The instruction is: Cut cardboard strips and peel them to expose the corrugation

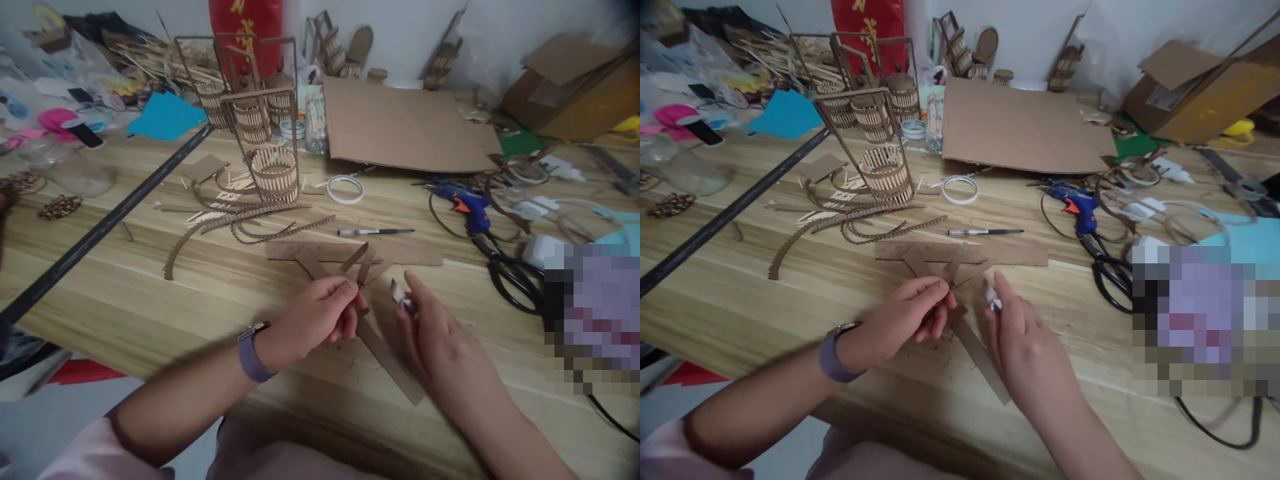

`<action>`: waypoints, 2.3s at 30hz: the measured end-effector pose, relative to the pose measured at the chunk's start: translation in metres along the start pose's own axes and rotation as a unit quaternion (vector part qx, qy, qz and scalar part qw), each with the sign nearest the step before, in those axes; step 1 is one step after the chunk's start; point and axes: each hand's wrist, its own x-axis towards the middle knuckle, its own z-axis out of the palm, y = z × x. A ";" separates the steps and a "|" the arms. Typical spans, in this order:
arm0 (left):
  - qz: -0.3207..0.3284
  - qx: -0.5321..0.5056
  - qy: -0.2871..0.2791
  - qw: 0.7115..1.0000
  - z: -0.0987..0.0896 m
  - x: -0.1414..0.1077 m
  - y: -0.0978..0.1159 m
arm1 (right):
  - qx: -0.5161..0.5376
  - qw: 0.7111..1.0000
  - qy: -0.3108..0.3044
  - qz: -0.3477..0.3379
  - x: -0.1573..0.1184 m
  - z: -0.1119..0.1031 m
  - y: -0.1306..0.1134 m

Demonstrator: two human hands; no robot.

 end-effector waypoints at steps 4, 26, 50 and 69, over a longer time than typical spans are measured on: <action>0.022 0.051 -0.005 0.998 0.000 -0.002 0.000 | 0.079 0.997 -0.013 -0.016 0.002 -0.006 -0.017; 0.083 0.196 -0.018 0.977 0.000 -0.009 0.004 | 0.185 0.975 -0.119 0.021 0.008 -0.018 -0.014; 0.120 0.210 -0.089 0.966 0.001 -0.020 0.014 | 0.551 0.766 -0.226 0.240 0.007 -0.042 -0.017; 0.185 0.273 -0.025 0.944 0.006 -0.021 0.005 | 0.546 0.764 -0.255 0.232 0.004 -0.040 -0.013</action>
